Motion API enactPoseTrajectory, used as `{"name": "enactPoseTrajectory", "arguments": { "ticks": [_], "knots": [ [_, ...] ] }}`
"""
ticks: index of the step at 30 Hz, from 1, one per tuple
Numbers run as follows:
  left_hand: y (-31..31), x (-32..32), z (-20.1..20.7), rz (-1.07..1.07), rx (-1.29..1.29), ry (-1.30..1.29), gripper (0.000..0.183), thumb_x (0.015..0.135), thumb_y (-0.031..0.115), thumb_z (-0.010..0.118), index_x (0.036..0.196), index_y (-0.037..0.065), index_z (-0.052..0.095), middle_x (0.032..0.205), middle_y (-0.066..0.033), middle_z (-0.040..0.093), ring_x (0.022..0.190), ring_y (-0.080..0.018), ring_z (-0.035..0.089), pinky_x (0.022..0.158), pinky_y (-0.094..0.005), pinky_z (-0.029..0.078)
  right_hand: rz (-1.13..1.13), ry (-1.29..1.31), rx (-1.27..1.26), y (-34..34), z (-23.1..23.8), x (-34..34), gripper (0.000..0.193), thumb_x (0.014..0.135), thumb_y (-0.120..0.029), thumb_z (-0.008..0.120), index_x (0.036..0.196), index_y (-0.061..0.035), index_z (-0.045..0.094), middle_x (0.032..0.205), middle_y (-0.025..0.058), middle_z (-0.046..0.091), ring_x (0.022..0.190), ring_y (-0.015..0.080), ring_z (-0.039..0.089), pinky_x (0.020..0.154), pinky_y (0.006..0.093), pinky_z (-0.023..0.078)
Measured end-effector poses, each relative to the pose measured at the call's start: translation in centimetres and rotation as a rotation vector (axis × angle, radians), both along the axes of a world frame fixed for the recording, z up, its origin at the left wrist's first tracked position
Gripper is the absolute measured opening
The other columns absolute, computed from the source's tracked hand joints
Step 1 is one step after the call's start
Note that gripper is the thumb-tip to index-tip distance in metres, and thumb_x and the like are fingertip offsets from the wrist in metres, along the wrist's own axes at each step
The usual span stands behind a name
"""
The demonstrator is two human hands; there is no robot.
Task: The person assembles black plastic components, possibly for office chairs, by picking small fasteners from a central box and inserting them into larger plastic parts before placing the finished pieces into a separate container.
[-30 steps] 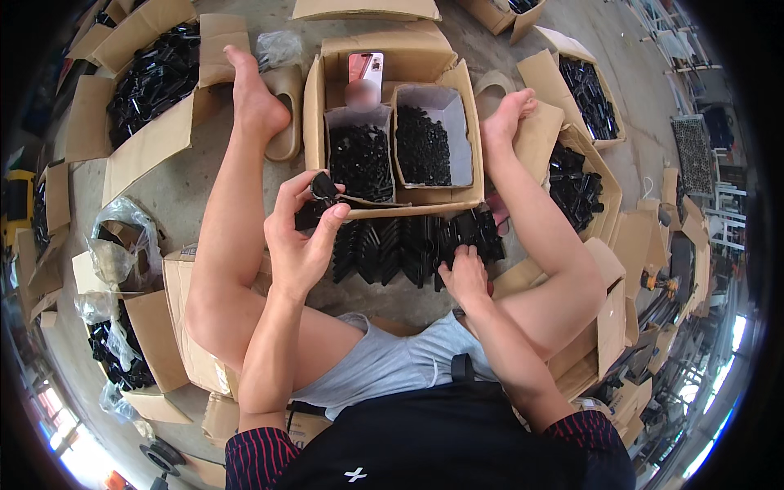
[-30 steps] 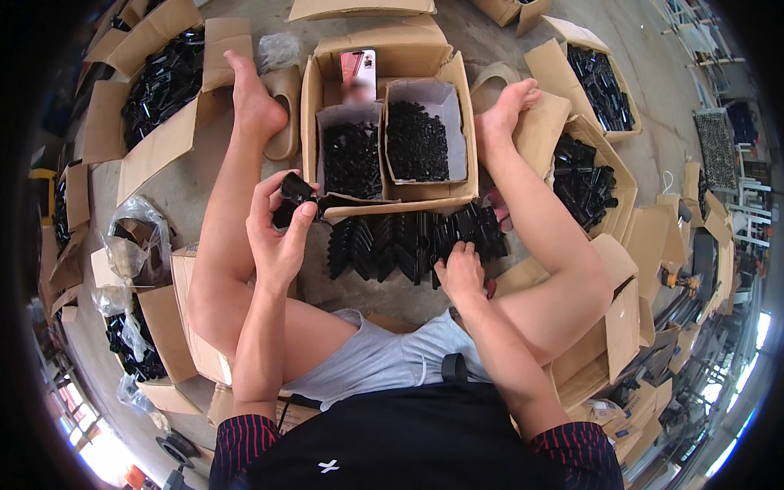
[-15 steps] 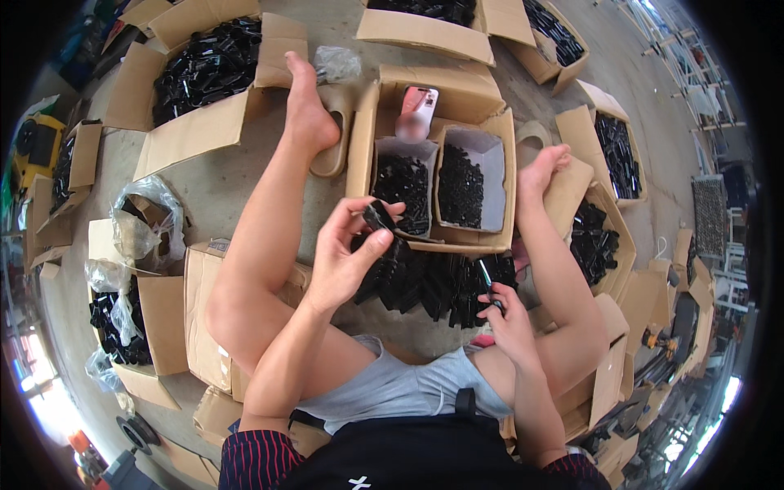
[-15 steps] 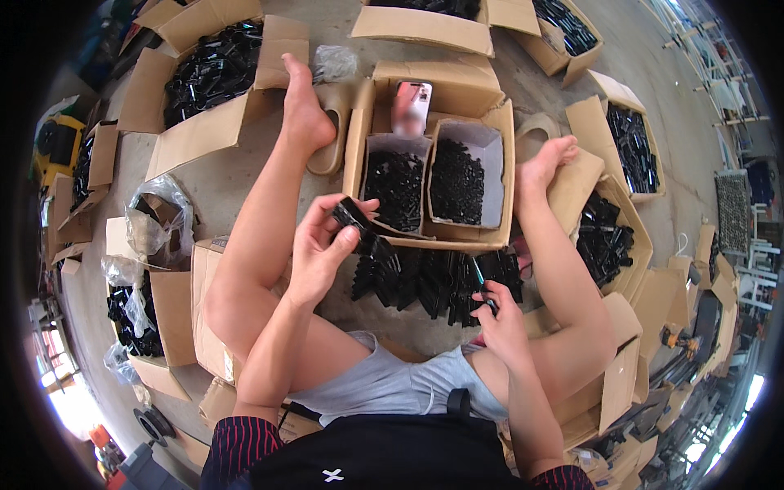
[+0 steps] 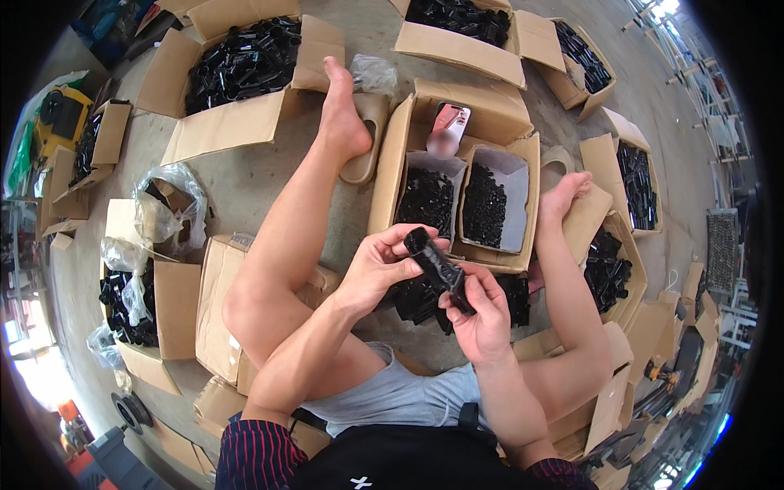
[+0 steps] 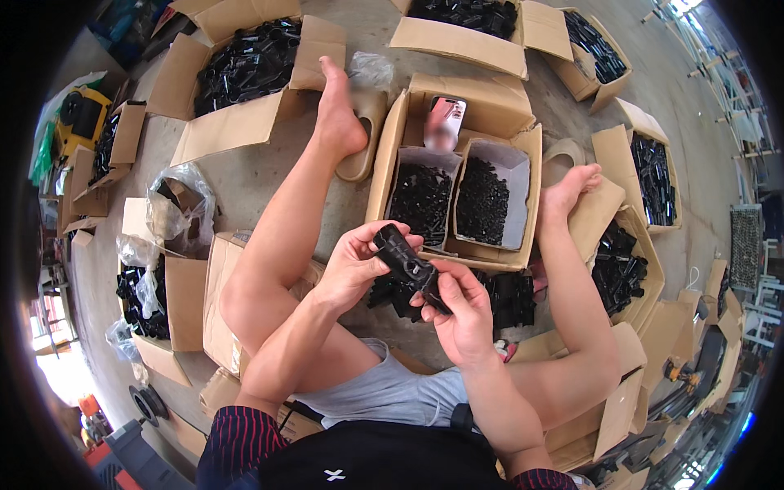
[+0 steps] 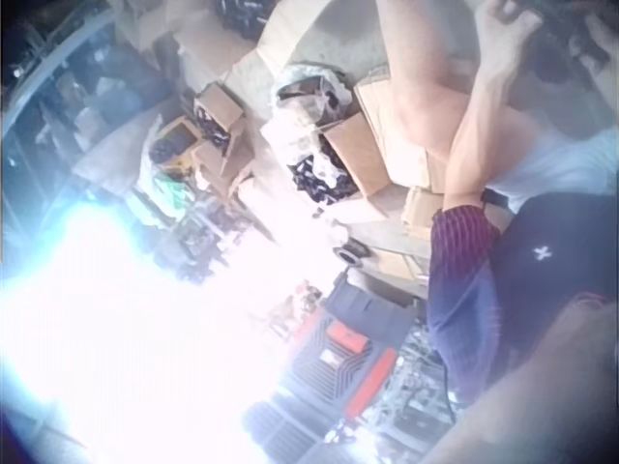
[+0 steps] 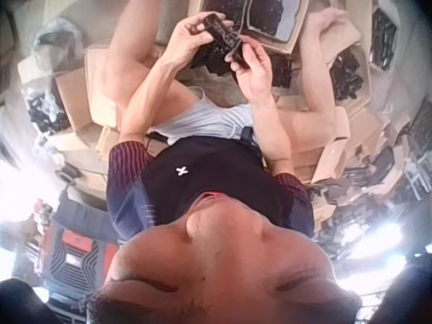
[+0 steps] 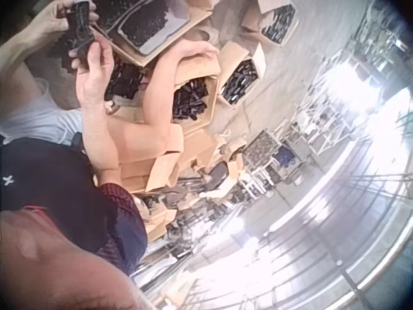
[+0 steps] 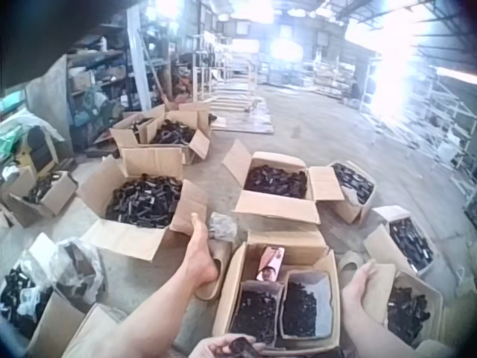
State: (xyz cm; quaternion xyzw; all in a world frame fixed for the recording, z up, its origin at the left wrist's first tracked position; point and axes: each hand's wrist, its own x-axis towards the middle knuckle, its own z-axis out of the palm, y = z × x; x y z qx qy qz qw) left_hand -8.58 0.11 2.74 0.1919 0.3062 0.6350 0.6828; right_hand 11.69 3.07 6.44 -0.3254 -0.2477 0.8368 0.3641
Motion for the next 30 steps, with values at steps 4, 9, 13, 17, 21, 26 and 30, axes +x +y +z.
{"name": "enactPoseTrajectory", "arguments": {
  "ticks": [4,9,13,17,21,26,30],
  "knots": [
    [-0.3,-0.1,-0.1,0.024,-0.015,0.015,0.060,0.081,0.015,0.087,0.134,0.004,0.061,0.126,-0.0170,0.070,0.116,-0.0229,0.068,0.103,-0.0381,0.055,-0.032,-0.017,-0.036,0.4,-0.3,-0.1,0.027,0.106,-0.017,0.056,0.129,-0.0037,0.062,0.109,0.0109,0.072,0.082,0.0220,0.073,0.058,0.0249,0.054],
    [-0.2,0.1,0.7,0.017,-0.004,0.015,0.057,0.082,0.013,0.086,0.133,0.003,0.062,0.125,-0.0159,0.070,0.114,-0.0214,0.069,0.102,-0.0362,0.054,-0.011,0.005,-0.112,0.4,-1.3,-0.2,0.026,0.107,-0.017,0.055,0.129,-0.0042,0.063,0.107,0.0111,0.072,0.078,0.0232,0.074,0.056,0.0239,0.054],
    [-0.3,0.0,1.1,0.027,0.021,0.085,0.048,0.087,-0.003,0.076,0.132,-0.001,0.060,0.125,-0.0120,0.070,0.111,-0.0148,0.068,0.099,-0.0304,0.055,-0.026,0.073,-0.220,-0.2,-2.2,-0.1,0.026,0.107,-0.017,0.055,0.128,-0.0047,0.063,0.105,0.0115,0.072,0.076,0.0235,0.074,0.055,0.0237,0.055],
    [-0.5,0.1,1.4,0.046,-0.016,0.098,0.052,0.085,0.002,0.081,0.132,-0.001,0.060,0.124,-0.0146,0.071,0.110,-0.0168,0.069,0.100,-0.0327,0.055,-0.059,0.075,-0.137,-0.6,-2.4,-0.5,0.026,0.107,-0.017,0.055,0.128,-0.0048,0.063,0.104,0.0120,0.072,0.075,0.0238,0.073,0.055,0.0239,0.055],
    [-0.7,0.0,1.6,0.052,-0.032,0.080,0.054,0.083,0.004,0.083,0.132,-0.001,0.061,0.124,-0.0157,0.071,0.109,-0.0169,0.070,0.099,-0.0330,0.056,-0.075,0.070,-0.101,-0.8,-2.4,-0.9,0.026,0.107,-0.017,0.054,0.128,-0.0041,0.062,0.103,0.0119,0.071,0.074,0.0238,0.072,0.055,0.0237,0.054],
    [-0.8,-0.2,1.5,0.055,-0.015,0.125,0.053,0.082,0.003,0.083,0.131,-0.001,0.061,0.124,-0.0162,0.071,0.109,-0.0168,0.070,0.098,-0.0324,0.056,-0.068,0.070,-0.113,-0.7,-2.5,-1.3,0.026,0.108,-0.018,0.053,0.129,-0.0033,0.060,0.104,0.0117,0.071,0.075,0.0236,0.072,0.055,0.0232,0.054],
    [-0.6,-0.1,1.6,0.050,-0.013,0.140,0.051,0.083,0.003,0.083,0.130,-0.002,0.061,0.123,-0.0161,0.071,0.108,-0.0168,0.070,0.097,-0.0327,0.056,-0.044,-0.014,-0.103,-0.5,-2.0,-1.3,0.027,0.108,-0.021,0.054,0.128,-0.0034,0.060,0.098,0.0113,0.070,0.068,0.0219,0.071,0.050,0.0225,0.053]
  ]
}}
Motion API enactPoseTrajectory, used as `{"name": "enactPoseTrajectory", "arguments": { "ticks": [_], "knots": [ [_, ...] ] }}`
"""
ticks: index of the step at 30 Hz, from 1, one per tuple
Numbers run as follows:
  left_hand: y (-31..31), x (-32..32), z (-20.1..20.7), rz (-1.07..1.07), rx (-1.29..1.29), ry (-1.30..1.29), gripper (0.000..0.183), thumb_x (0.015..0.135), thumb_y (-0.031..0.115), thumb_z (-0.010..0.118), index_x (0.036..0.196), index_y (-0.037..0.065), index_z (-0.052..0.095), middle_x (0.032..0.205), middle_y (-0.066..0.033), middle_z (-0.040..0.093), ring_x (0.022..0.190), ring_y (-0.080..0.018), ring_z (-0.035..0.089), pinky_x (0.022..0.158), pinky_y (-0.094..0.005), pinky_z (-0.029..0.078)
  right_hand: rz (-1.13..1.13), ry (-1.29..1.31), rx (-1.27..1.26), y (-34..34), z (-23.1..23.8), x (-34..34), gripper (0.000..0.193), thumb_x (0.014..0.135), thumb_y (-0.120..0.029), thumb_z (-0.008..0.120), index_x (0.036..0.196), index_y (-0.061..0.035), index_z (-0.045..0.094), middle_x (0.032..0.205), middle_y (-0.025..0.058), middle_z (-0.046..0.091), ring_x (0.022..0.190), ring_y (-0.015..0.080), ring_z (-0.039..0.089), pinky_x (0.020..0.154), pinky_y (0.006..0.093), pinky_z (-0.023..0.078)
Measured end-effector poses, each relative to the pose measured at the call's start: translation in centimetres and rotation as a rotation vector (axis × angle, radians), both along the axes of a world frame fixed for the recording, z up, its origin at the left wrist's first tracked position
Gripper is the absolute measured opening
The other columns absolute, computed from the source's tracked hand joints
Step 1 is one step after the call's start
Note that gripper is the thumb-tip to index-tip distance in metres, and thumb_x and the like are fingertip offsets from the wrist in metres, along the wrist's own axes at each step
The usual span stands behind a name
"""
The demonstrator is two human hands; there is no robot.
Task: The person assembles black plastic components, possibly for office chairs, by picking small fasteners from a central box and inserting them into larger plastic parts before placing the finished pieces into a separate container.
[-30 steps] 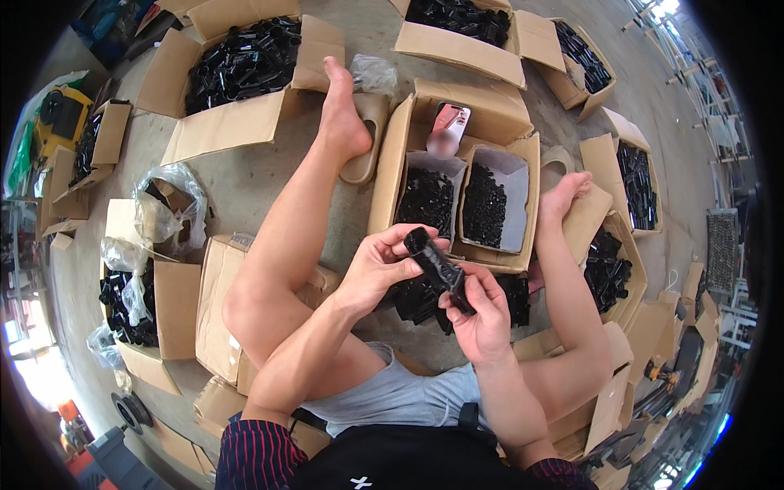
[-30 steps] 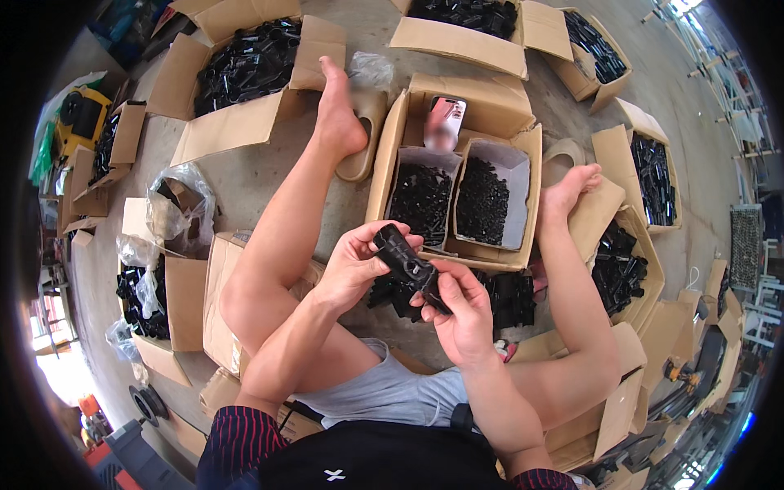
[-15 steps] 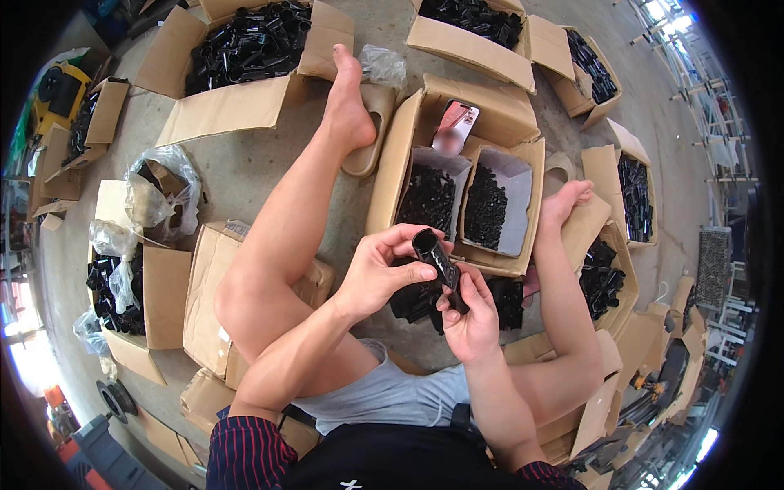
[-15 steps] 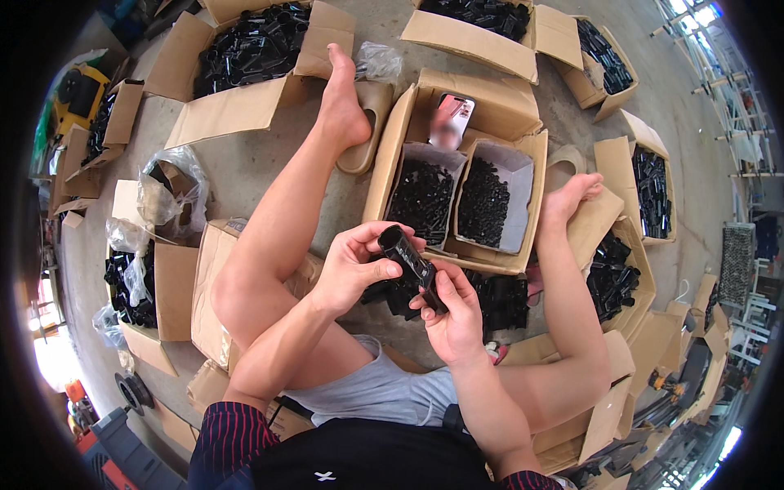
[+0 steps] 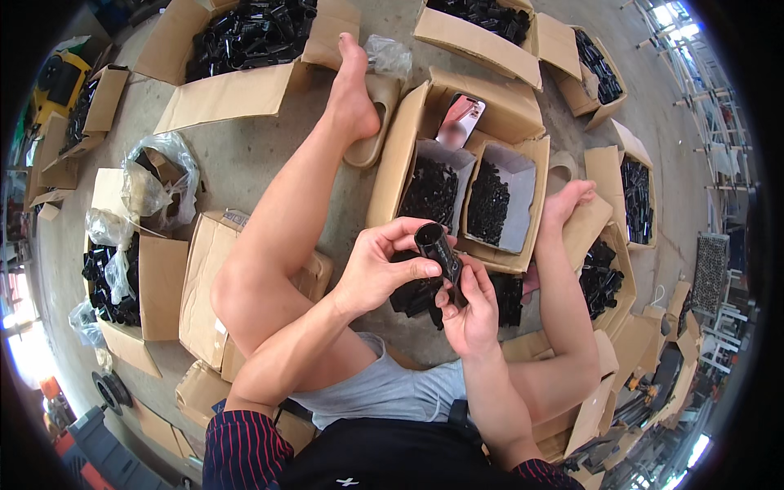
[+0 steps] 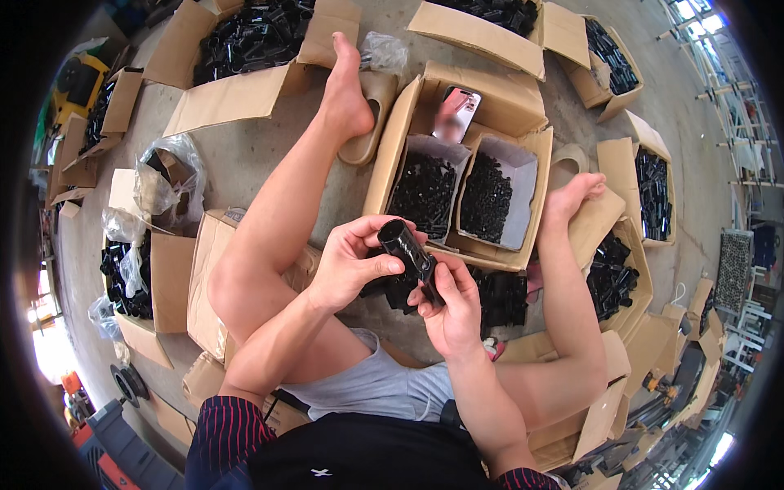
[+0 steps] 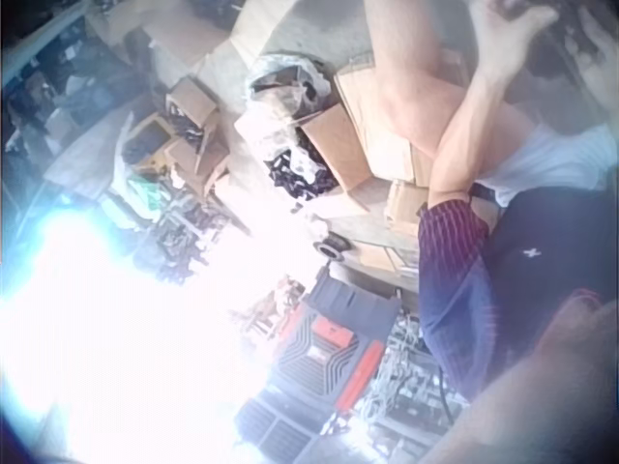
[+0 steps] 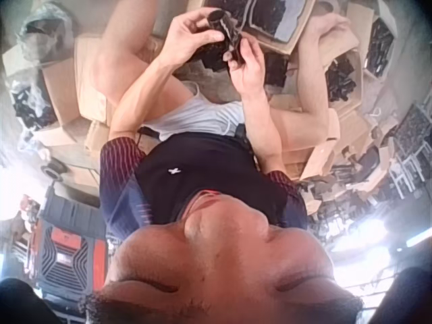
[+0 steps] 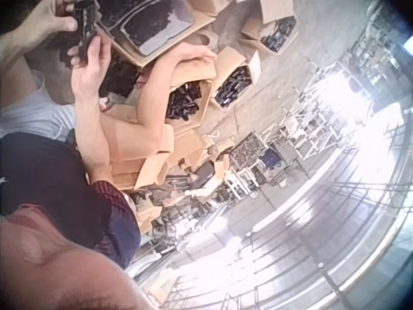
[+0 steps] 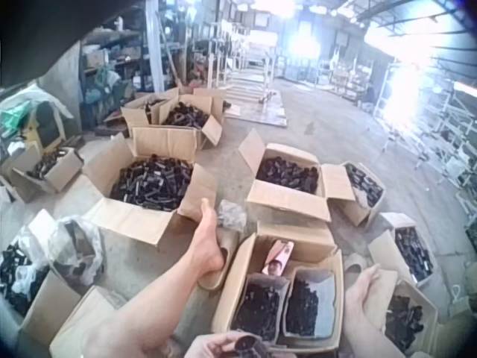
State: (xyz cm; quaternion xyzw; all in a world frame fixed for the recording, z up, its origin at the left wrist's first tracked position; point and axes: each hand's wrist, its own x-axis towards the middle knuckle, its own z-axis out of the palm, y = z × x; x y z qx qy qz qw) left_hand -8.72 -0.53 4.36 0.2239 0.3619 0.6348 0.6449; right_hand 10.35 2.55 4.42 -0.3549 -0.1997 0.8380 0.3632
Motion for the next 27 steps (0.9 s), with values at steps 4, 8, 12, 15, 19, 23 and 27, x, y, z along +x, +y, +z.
{"name": "enactPoseTrajectory", "arguments": {
  "ticks": [4,8,12,15,19,23,27],
  "knots": [
    [-0.5,-1.0,1.1,0.050,0.027,0.078,0.047,0.085,-0.001,0.080,0.128,-0.003,0.061,0.120,-0.0124,0.072,0.108,-0.0140,0.068,0.097,-0.0301,0.056,0.158,-0.192,0.064,0.5,0.3,-0.5,0.034,0.106,-0.031,0.058,0.127,-0.0041,0.058,0.094,0.0104,0.067,0.061,0.0188,0.069,0.045,0.0221,0.051],
    [-1.0,-3.9,2.1,0.200,0.149,0.271,0.051,0.082,0.001,0.083,0.128,-0.004,0.062,0.119,-0.0144,0.071,0.109,-0.0166,0.068,0.097,-0.0318,0.055,0.106,-0.480,0.082,3.4,0.7,-0.2,0.040,0.106,-0.037,0.058,0.128,-0.0030,0.057,0.096,0.0084,0.064,0.063,0.0159,0.068,0.049,0.0216,0.051],
    [-2.4,-6.0,4.1,0.424,0.134,0.425,0.053,0.080,-0.002,0.083,0.128,-0.005,0.061,0.121,-0.0156,0.070,0.107,-0.0174,0.069,0.095,-0.0300,0.056,0.057,-0.766,0.315,9.1,-2.4,0.8,0.031,0.106,-0.025,0.059,0.126,-0.0021,0.059,0.094,0.0076,0.065,0.071,0.0123,0.066,0.060,0.0242,0.052],
    [-2.0,-5.8,4.3,0.420,0.068,0.647,0.051,0.080,-0.002,0.083,0.126,-0.006,0.062,0.118,-0.0131,0.071,0.105,-0.0169,0.069,0.093,-0.0287,0.056,0.133,-0.934,0.684,13.1,-5.2,-0.1,0.020,0.100,-0.015,0.065,0.113,-0.0008,0.067,0.089,0.0077,0.070,0.074,0.0194,0.069,0.066,0.0324,0.054],
    [-1.9,-5.8,4.0,0.400,0.040,0.828,0.046,0.081,-0.001,0.083,0.123,-0.006,0.065,0.111,-0.0101,0.071,0.102,-0.0159,0.069,0.090,-0.0281,0.057,0.436,-1.221,1.419,16.2,-7.1,-4.5,0.012,0.092,-0.008,0.066,0.102,-0.0017,0.071,0.094,0.0153,0.073,0.084,0.0327,0.070,0.074,0.0419,0.056],
    [-1.9,-5.9,3.9,0.386,0.035,0.867,0.047,0.079,0.000,0.085,0.121,-0.005,0.067,0.109,-0.0104,0.070,0.101,-0.0158,0.069,0.090,-0.0285,0.056,0.693,-1.425,1.601,19.3,-8.5,-6.6,0.016,0.088,-0.006,0.062,0.099,-0.0066,0.073,0.095,0.0186,0.073,0.090,0.0374,0.071,0.079,0.0482,0.057],
    [-1.9,-5.9,3.8,0.420,0.047,0.815,0.048,0.079,0.000,0.085,0.122,-0.007,0.065,0.112,-0.0113,0.070,0.103,-0.0167,0.069,0.091,-0.0286,0.056,0.906,-1.527,1.589,21.1,-8.6,-8.2,0.017,0.087,-0.008,0.061,0.099,-0.0070,0.073,0.095,0.0200,0.074,0.091,0.0389,0.072,0.079,0.0506,0.058]
  ]
}}
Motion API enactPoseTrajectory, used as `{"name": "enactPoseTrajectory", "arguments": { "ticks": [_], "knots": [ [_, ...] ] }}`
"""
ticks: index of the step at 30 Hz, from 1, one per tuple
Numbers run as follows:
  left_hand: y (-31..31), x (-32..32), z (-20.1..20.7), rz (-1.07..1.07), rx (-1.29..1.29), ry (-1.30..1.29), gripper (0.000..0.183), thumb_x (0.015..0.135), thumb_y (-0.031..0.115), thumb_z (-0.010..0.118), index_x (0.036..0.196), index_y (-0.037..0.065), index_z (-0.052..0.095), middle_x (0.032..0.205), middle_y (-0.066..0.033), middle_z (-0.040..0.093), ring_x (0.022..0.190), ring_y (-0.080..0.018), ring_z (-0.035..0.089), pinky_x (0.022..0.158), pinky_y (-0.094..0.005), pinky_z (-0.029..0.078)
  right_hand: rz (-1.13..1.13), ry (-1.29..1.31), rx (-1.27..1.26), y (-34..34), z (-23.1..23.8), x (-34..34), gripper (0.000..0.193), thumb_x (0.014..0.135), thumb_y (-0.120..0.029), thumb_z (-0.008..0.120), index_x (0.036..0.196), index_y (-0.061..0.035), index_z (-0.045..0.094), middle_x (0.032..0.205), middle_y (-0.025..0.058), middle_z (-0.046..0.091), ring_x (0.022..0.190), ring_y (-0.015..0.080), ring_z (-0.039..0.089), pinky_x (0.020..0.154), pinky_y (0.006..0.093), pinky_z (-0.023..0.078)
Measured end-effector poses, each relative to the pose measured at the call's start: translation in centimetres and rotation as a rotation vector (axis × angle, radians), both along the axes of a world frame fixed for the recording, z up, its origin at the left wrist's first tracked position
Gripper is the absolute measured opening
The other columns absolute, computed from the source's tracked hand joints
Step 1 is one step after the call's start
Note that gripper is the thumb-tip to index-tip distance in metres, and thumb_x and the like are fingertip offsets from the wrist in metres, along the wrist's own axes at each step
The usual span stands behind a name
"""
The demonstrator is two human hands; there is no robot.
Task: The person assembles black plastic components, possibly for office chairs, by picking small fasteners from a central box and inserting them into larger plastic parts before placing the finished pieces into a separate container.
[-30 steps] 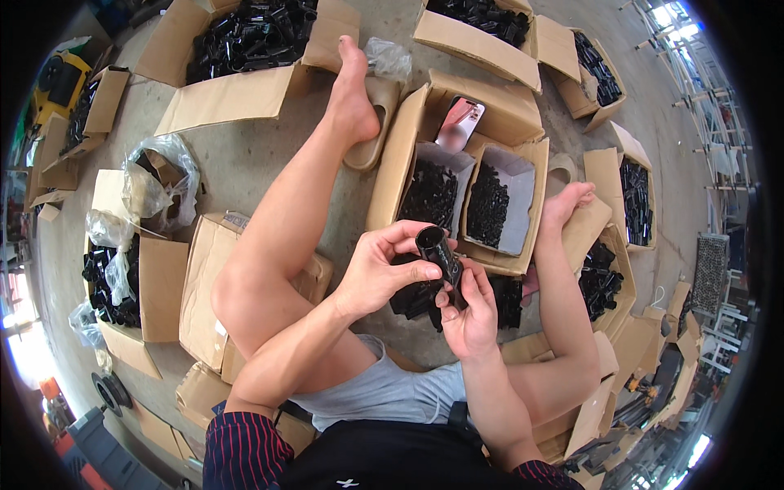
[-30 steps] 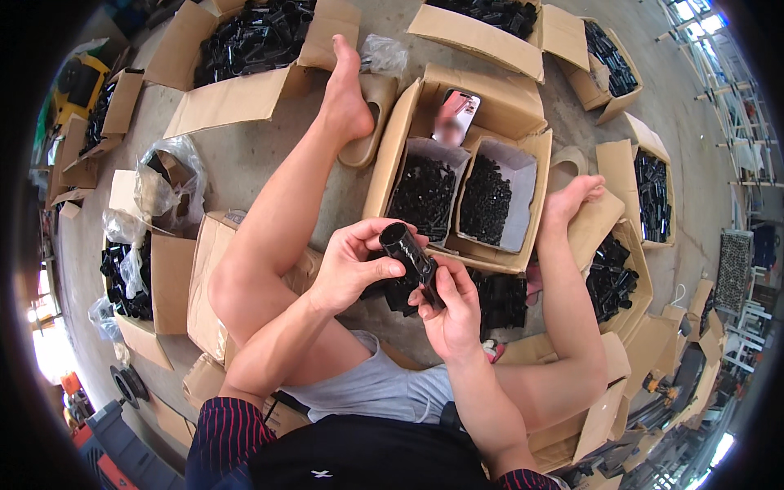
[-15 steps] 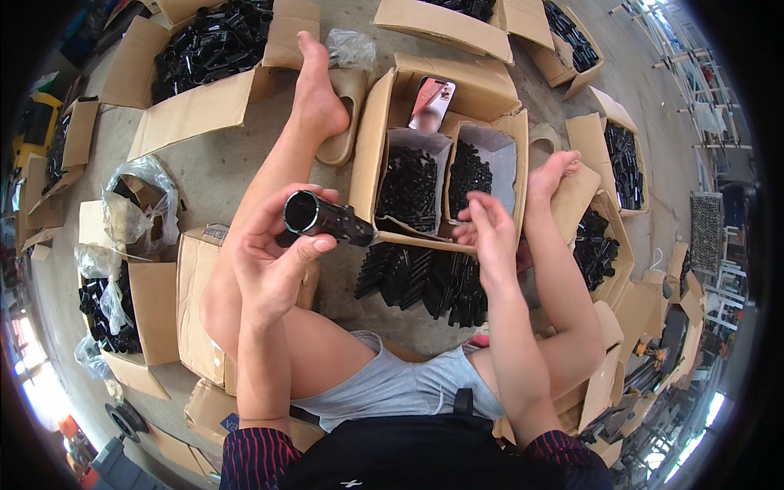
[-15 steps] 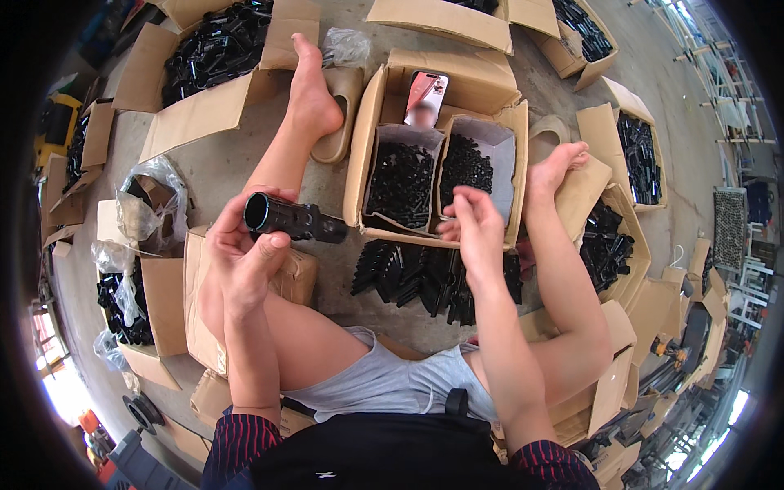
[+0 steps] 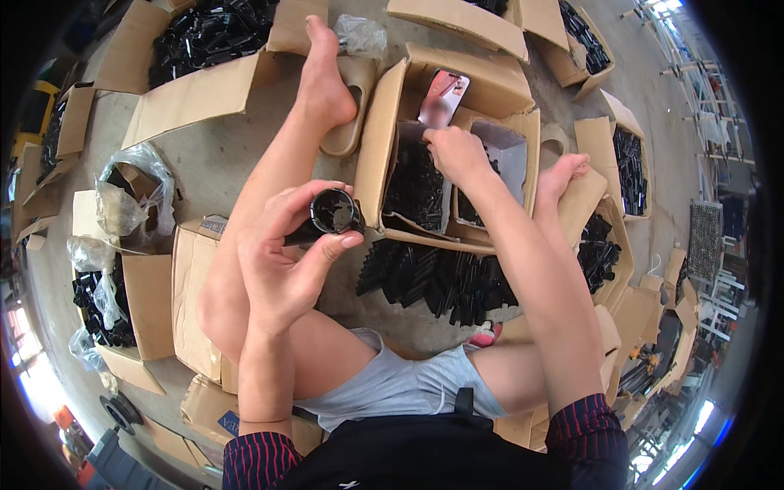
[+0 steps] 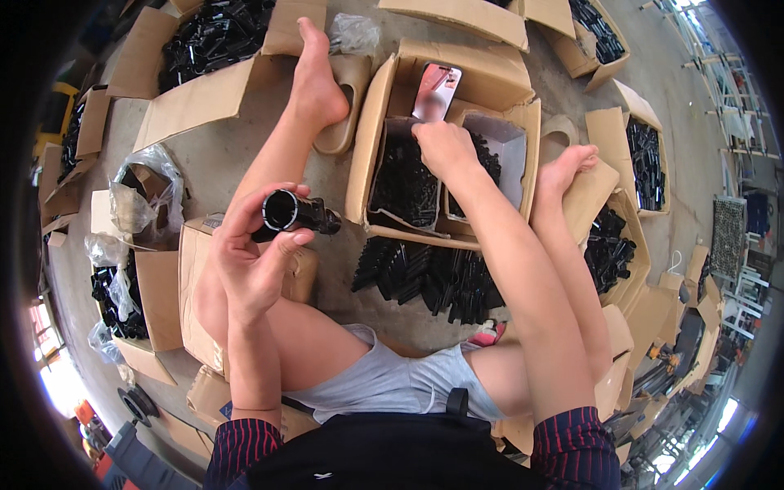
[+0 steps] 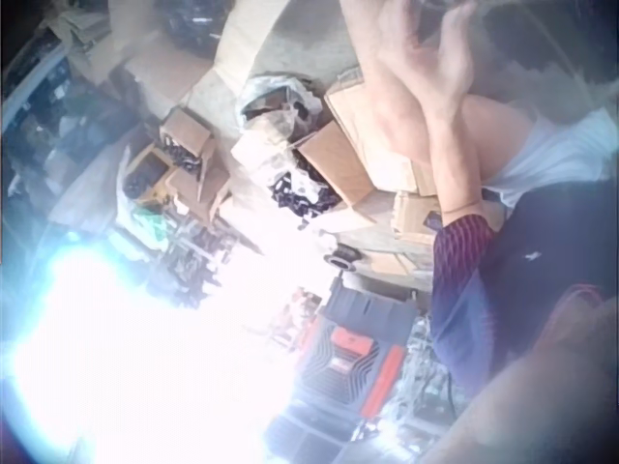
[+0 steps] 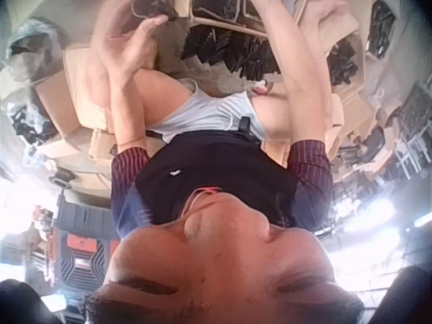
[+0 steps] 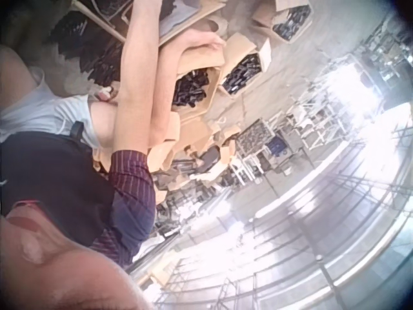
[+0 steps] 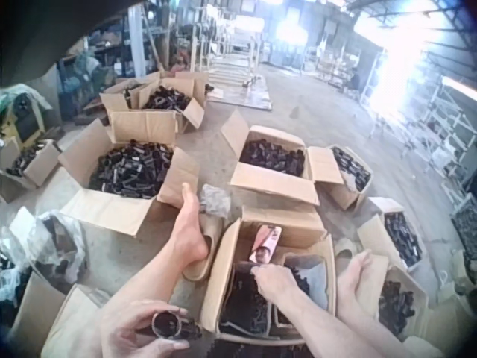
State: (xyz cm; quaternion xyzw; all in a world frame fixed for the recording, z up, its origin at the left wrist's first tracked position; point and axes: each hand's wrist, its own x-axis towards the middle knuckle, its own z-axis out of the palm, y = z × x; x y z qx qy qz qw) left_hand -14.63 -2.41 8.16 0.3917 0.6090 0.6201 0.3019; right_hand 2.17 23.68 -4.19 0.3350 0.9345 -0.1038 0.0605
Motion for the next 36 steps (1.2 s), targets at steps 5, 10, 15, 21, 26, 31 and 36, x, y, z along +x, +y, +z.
{"name": "enactPoseTrajectory", "arguments": {
  "ticks": [5,10,15,21,26,31,36],
  "knots": [
    [-0.1,0.1,0.0,-0.028,-0.006,-0.047,0.048,0.080,-0.001,0.084,0.123,-0.008,0.064,0.116,-0.0129,0.069,0.105,-0.0182,0.069,0.094,-0.0290,0.056,-0.010,-0.038,-0.062,-0.5,-2.2,-1.5,0.017,0.090,-0.014,0.062,0.099,-0.0057,0.074,0.096,0.0214,0.073,0.094,0.0404,0.071,0.082,0.0519,0.057],
    [0.4,0.6,-0.2,-0.040,0.012,-0.096,0.047,0.079,-0.002,0.084,0.122,-0.008,0.065,0.117,-0.0143,0.069,0.106,-0.0190,0.069,0.093,-0.0298,0.056,-0.255,-0.092,-0.102,-1.6,-3.6,-2.9,0.019,0.087,-0.005,0.061,0.099,-0.0058,0.076,0.104,0.0219,0.074,0.098,0.0389,0.073,0.086,0.0491,0.060],
    [0.3,0.4,-0.3,-0.057,-0.017,-0.028,0.047,0.078,0.000,0.085,0.121,-0.007,0.066,0.117,-0.0143,0.070,0.105,-0.0190,0.069,0.094,-0.0303,0.056,-0.191,-0.134,-0.088,-2.1,-3.0,-3.2,0.022,0.093,-0.008,0.056,0.103,-0.0078,0.075,0.103,0.0188,0.075,0.099,0.0363,0.074,0.085,0.0477,0.060],
    [0.4,0.9,-0.7,-0.057,-0.033,-0.072,0.048,0.077,0.001,0.086,0.121,-0.006,0.066,0.117,-0.0142,0.070,0.105,-0.0188,0.070,0.093,-0.0305,0.057,-0.117,-0.228,-0.036,-2.1,-3.7,-3.4,0.021,0.093,-0.010,0.057,0.104,-0.0103,0.076,0.105,0.0161,0.075,0.101,0.0331,0.074,0.085,0.0448,0.060],
    [0.7,0.9,-0.9,-0.039,-0.028,-0.078,0.048,0.077,0.002,0.087,0.120,-0.005,0.067,0.116,-0.0132,0.071,0.103,-0.0179,0.071,0.093,-0.0300,0.057,-0.185,-0.258,-0.085,-2.7,-3.9,-4.1,0.021,0.084,-0.012,0.068,0.103,-0.0088,0.075,0.110,0.0163,0.075,0.104,0.0319,0.073,0.086,0.0440,0.059],
    [0.6,0.9,-0.8,-0.020,-0.071,-0.077,0.046,0.077,0.002,0.087,0.119,-0.005,0.068,0.112,-0.0117,0.073,0.100,-0.0162,0.071,0.091,-0.0289,0.057,-0.204,-0.313,-0.124,-2.7,-2.8,-4.2,0.031,0.084,-0.011,0.069,0.114,-0.0056,0.070,0.113,0.0196,0.073,0.105,0.0329,0.073,0.088,0.0444,0.059],
    [1.0,1.2,-0.7,-0.042,-0.058,-0.082,0.044,0.078,0.002,0.085,0.118,-0.005,0.068,0.111,-0.0113,0.074,0.097,-0.0155,0.071,0.090,-0.0284,0.056,-0.261,-0.100,-0.033,-2.7,-2.6,-2.2,0.025,0.088,-0.004,0.063,0.112,-0.0005,0.067,0.105,0.0207,0.071,0.103,0.0369,0.072,0.086,0.0468,0.059]
  ]
}}
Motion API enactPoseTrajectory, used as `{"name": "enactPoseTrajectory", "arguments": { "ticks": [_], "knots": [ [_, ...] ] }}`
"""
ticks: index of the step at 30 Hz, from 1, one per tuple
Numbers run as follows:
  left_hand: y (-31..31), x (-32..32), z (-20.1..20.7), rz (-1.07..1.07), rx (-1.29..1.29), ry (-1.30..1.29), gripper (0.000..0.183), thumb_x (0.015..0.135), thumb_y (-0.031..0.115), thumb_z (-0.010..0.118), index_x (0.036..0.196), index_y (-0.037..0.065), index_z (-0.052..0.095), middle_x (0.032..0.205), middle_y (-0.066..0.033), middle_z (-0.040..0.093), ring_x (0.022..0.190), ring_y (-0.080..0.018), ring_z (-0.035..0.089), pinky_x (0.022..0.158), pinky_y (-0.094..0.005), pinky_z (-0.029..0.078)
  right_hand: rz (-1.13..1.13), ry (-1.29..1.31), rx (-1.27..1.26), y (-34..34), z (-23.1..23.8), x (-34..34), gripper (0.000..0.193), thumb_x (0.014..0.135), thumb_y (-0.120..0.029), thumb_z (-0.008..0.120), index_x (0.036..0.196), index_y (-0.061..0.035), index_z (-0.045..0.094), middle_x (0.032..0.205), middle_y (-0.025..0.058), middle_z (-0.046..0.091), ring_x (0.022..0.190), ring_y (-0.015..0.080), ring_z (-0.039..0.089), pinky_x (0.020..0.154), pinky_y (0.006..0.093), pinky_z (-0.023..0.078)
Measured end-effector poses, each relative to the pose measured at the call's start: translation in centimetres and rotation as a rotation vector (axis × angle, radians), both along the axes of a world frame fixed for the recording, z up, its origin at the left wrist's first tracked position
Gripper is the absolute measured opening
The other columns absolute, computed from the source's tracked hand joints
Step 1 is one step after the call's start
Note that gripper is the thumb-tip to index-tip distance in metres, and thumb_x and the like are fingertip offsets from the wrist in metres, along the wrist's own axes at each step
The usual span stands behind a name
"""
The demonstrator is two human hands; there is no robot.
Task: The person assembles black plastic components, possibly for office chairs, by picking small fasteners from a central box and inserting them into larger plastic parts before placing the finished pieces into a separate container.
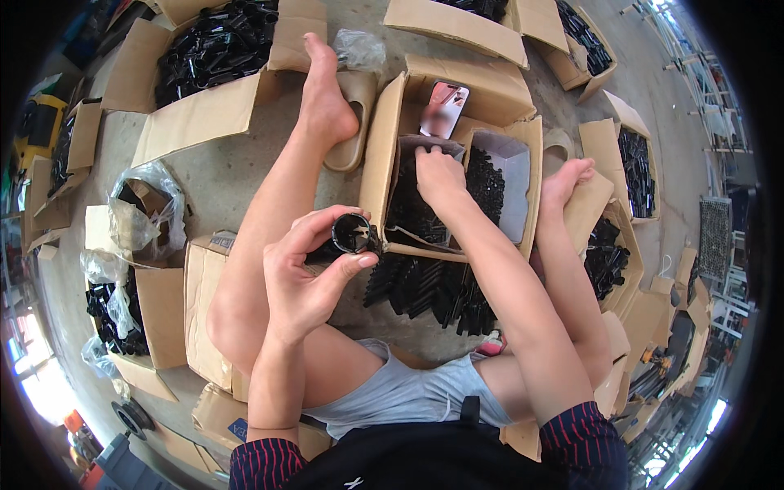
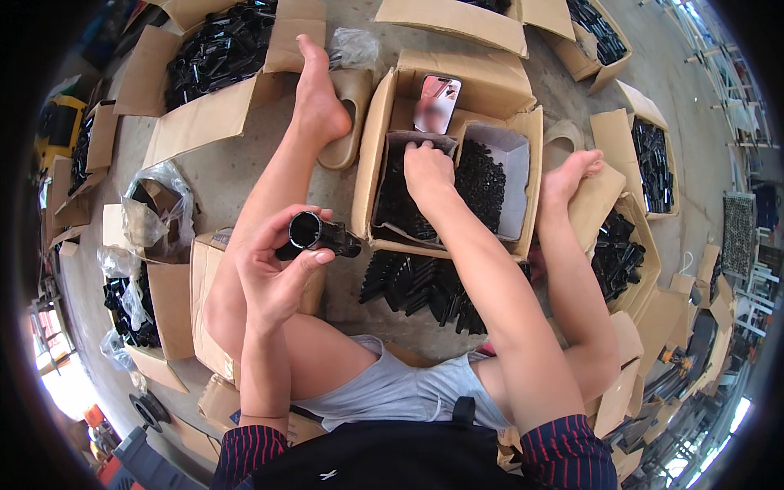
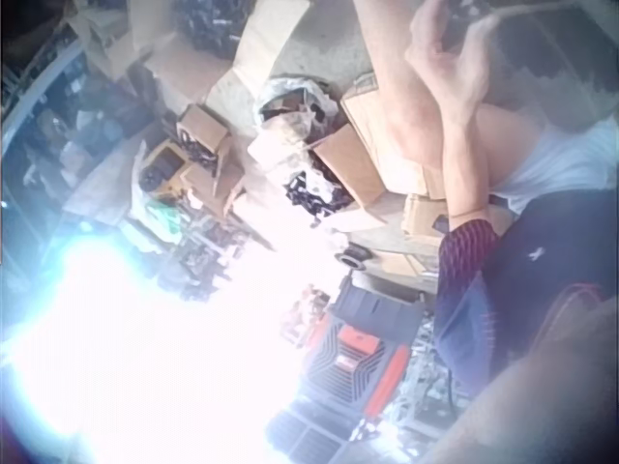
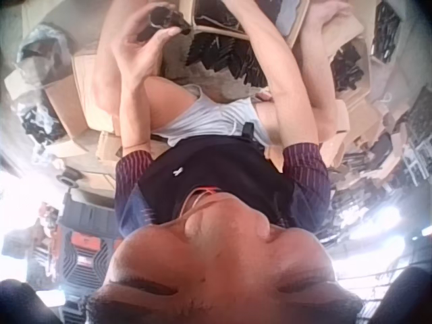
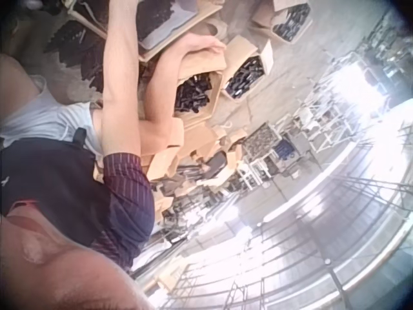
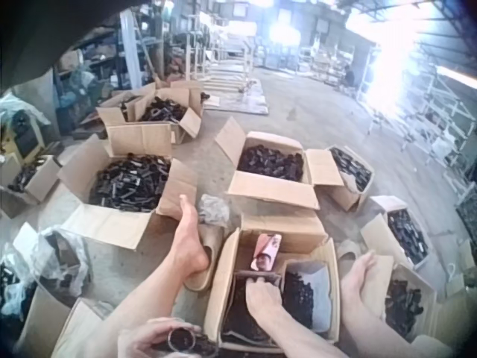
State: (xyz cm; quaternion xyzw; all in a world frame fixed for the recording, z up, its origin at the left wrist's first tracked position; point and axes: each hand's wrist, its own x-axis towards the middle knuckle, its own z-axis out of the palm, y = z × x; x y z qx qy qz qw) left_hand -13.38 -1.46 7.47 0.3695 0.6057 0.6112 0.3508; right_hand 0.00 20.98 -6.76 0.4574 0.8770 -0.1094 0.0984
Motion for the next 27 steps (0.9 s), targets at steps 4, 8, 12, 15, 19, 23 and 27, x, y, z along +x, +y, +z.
{"name": "enactPoseTrajectory", "arguments": {
  "ticks": [4,8,12,15,19,23,27],
  "knots": [
    [0.3,0.0,-0.3,-0.038,0.008,-0.106,0.044,0.080,0.002,0.085,0.119,-0.007,0.067,0.113,-0.0110,0.074,0.099,-0.0149,0.071,0.091,-0.0285,0.055,0.000,0.538,-0.070,-3.3,4.2,2.6,0.020,0.093,-0.005,0.062,0.111,0.0010,0.066,0.100,0.0185,0.070,0.091,0.0393,0.069,0.081,0.0434,0.057],
    [-0.8,-1.0,0.3,-0.043,-0.007,-0.360,0.048,0.082,0.004,0.083,0.124,-0.006,0.063,0.115,-0.0129,0.073,0.103,-0.0155,0.070,0.093,-0.0308,0.056,-0.177,0.978,-0.543,-8.8,13.3,3.2,0.025,0.101,-0.006,0.059,0.123,0.0016,0.069,0.100,0.0105,0.069,0.089,0.0155,0.067,0.080,0.0272,0.054],
    [0.2,-0.5,-1.1,-0.129,0.046,-0.544,0.046,0.087,0.005,0.081,0.127,-0.005,0.061,0.116,-0.0121,0.072,0.104,-0.0133,0.068,0.094,-0.0303,0.056,-0.372,1.359,-0.666,-13.0,18.0,4.0,0.022,0.096,0.000,0.068,0.118,0.0013,0.070,0.103,0.0078,0.072,0.092,0.0123,0.069,0.084,0.0272,0.056],
    [1.0,0.2,-2.0,-0.177,0.053,-0.592,0.045,0.087,0.008,0.080,0.127,-0.004,0.062,0.116,-0.0119,0.073,0.104,-0.0131,0.068,0.094,-0.0292,0.055,-0.203,1.304,-0.379,-13.5,16.5,4.5,0.016,0.092,-0.003,0.074,0.107,0.0002,0.073,0.092,0.0100,0.075,0.079,0.0153,0.072,0.074,0.0291,0.058],
    [1.0,0.2,-2.4,-0.183,0.069,-0.633,0.044,0.089,0.009,0.079,0.127,-0.003,0.062,0.116,-0.0115,0.073,0.105,-0.0129,0.069,0.095,-0.0281,0.054,-0.194,1.210,-0.273,-14.0,16.7,4.4,0.012,0.089,-0.004,0.076,0.101,-0.0004,0.075,0.089,0.0128,0.075,0.077,0.0211,0.073,0.070,0.0302,0.057],
    [1.1,0.2,-2.2,-0.198,0.072,-0.662,0.042,0.090,0.009,0.078,0.127,-0.003,0.062,0.116,-0.0110,0.073,0.105,-0.0132,0.069,0.095,-0.0275,0.054,-0.155,1.156,-0.215,-14.1,16.9,4.3,0.012,0.089,-0.004,0.076,0.100,-0.0003,0.075,0.089,0.0130,0.075,0.076,0.0214,0.072,0.069,0.0307,0.057],
    [0.9,0.6,-2.3,-0.208,0.050,-0.618,0.039,0.092,0.009,0.077,0.126,-0.002,0.063,0.115,-0.0102,0.073,0.104,-0.0123,0.069,0.094,-0.0270,0.054,-0.145,1.242,-0.172,-14.6,17.1,3.1,0.012,0.087,-0.003,0.077,0.099,0.0000,0.075,0.089,0.0129,0.074,0.074,0.0216,0.071,0.068,0.0320,0.057]
  ]
}}
